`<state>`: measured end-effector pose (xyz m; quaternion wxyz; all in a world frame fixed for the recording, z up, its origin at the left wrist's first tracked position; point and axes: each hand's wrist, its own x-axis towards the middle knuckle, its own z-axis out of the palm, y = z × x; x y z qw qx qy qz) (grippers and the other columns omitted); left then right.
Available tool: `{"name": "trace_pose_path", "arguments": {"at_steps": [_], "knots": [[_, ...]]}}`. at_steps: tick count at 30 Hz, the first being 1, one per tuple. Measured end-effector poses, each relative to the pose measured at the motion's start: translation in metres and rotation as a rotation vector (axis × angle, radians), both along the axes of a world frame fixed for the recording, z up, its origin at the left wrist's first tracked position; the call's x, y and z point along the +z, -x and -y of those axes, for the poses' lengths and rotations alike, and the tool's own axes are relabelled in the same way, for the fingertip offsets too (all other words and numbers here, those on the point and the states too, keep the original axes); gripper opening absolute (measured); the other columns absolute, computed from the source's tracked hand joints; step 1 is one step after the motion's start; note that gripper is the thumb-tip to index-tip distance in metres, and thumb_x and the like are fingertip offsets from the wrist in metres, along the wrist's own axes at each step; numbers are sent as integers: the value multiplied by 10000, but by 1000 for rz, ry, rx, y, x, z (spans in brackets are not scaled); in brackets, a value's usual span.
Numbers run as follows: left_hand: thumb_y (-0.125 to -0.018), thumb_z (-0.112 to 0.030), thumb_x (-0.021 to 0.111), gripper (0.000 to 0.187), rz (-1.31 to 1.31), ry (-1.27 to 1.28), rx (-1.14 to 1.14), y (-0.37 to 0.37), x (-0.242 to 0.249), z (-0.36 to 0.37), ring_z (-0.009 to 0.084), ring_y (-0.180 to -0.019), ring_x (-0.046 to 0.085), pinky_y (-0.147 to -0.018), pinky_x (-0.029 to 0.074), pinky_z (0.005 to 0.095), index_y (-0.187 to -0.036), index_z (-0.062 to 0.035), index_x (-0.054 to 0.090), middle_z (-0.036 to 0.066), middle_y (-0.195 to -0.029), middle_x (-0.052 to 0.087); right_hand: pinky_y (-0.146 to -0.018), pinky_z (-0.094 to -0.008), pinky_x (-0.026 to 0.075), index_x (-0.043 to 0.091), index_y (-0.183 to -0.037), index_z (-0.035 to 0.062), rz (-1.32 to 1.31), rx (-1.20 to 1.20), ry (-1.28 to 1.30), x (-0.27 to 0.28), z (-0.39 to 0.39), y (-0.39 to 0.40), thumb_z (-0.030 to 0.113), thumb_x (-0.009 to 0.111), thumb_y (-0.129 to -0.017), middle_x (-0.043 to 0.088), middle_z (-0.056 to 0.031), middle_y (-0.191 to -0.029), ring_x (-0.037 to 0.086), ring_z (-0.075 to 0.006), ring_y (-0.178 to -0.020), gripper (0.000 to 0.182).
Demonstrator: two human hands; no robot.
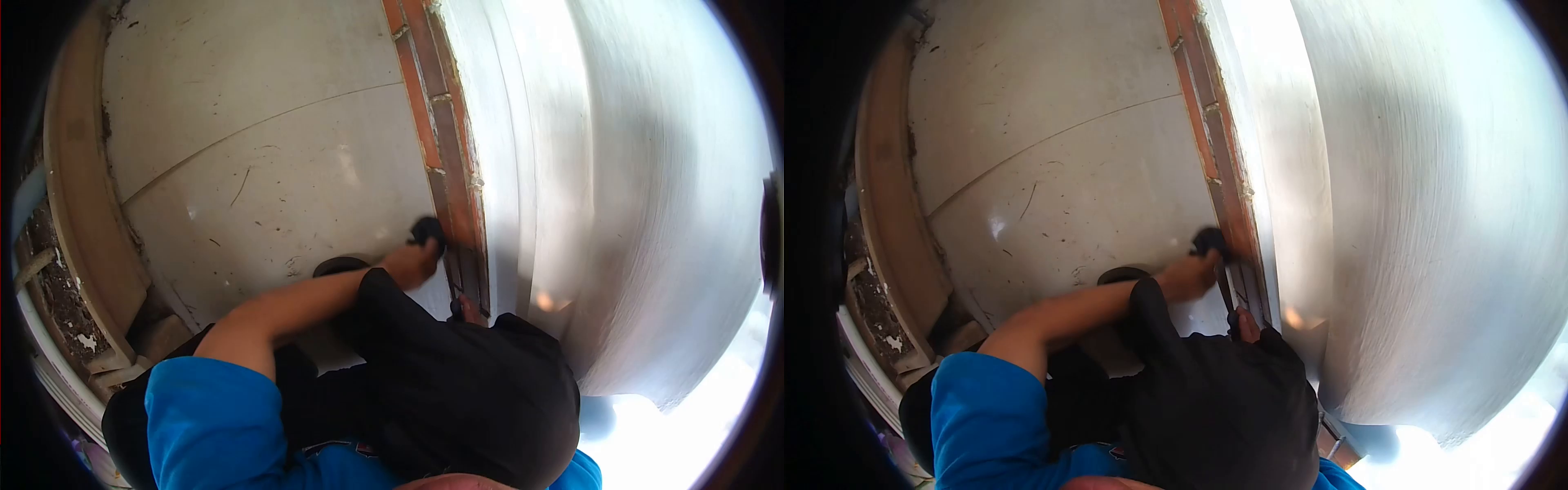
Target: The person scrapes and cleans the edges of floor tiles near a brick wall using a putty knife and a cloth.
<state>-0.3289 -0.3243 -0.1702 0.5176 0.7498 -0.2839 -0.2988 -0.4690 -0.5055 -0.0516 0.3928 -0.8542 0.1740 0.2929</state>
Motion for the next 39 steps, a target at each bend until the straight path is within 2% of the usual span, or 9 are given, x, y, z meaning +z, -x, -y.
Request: {"name": "trace_pose_path", "arguments": {"at_steps": [4,9,16,20,22,26,34,37,39], "knots": [[-839,-124,573,170,244,56,-166,19,-12,6,382,-688,674,-640,564,465,-947,3,609,198,-909,655,-760,-327,519,379,-1445,79,-69,-62,-36,-4,-3,-6,200,529,-1010,600,-142,-1101,633,-192,-825,475],[-870,-124,540,190,554,-425,-96,-101,1,-33,322,-718,693,-645,578,459,-1020,-41,622,225,-1164,588,-782,-344,537,361,-1456,83,58,-41,-149,-13,4,2,149,603,-955,585,-160,-1120,652,-214,-864,561],[-860,-135,519,214,664,-462,658,-344,3,-127,421,-855,670,-775,564,503,-997,-28,645,275,-1089,620,-818,-365,547,372,-1463,87,631,361,156,21,-59,-57,70,663,-866,563,-224,-1304,667,-271,-939,665],[-865,-124,535,203,605,-580,625,-330,7,-112,398,-912,680,-766,584,478,-975,-18,669,249,-1166,576,-829,-375,547,382,-1463,91,697,340,141,6,-49,-52,66,669,-856,565,-211,-1315,669,-288,-981,672],[-810,-79,559,215,545,-537,397,-277,-1,-85,390,-908,667,-784,579,471,-965,43,643,268,-1112,590,-846,-374,545,387,-1463,92,237,102,115,-29,-19,-15,51,674,-840,559,-213,-1330,673,-297,-978,687],[-852,-88,541,329,452,-527,171,-175,25,-58,369,-780,695,-706,597,478,-1156,35,574,256,-1255,506,-692,-341,531,420,-1435,98,597,283,157,10,-54,-62,156,644,-909,638,-174,-1108,657,-239,-811,574],[-881,-146,509,294,650,-592,649,-384,-5,-145,400,-841,682,-745,572,513,-1149,-55,588,219,-1247,547,-533,-279,437,446,-1404,94,154,27,78,-18,-10,-14,325,520,-1026,598,-89,-797,559,-134,-629,450],[-874,-102,474,387,724,-529,725,-430,-1,-184,415,-1001,630,-867,536,490,-1234,-149,608,215,-1310,540,-547,-274,427,451,-1394,93,487,198,161,-4,-33,-43,353,512,-1026,586,-81,-762,541,-126,-612,455],[-878,-104,472,384,715,-535,708,-424,-4,-184,419,-996,629,-859,537,492,-1234,-147,608,218,-1306,538,-672,-305,458,456,-1396,70,650,273,181,8,-46,-53,237,553,-949,573,-135,-939,564,-207,-793,487]]}}
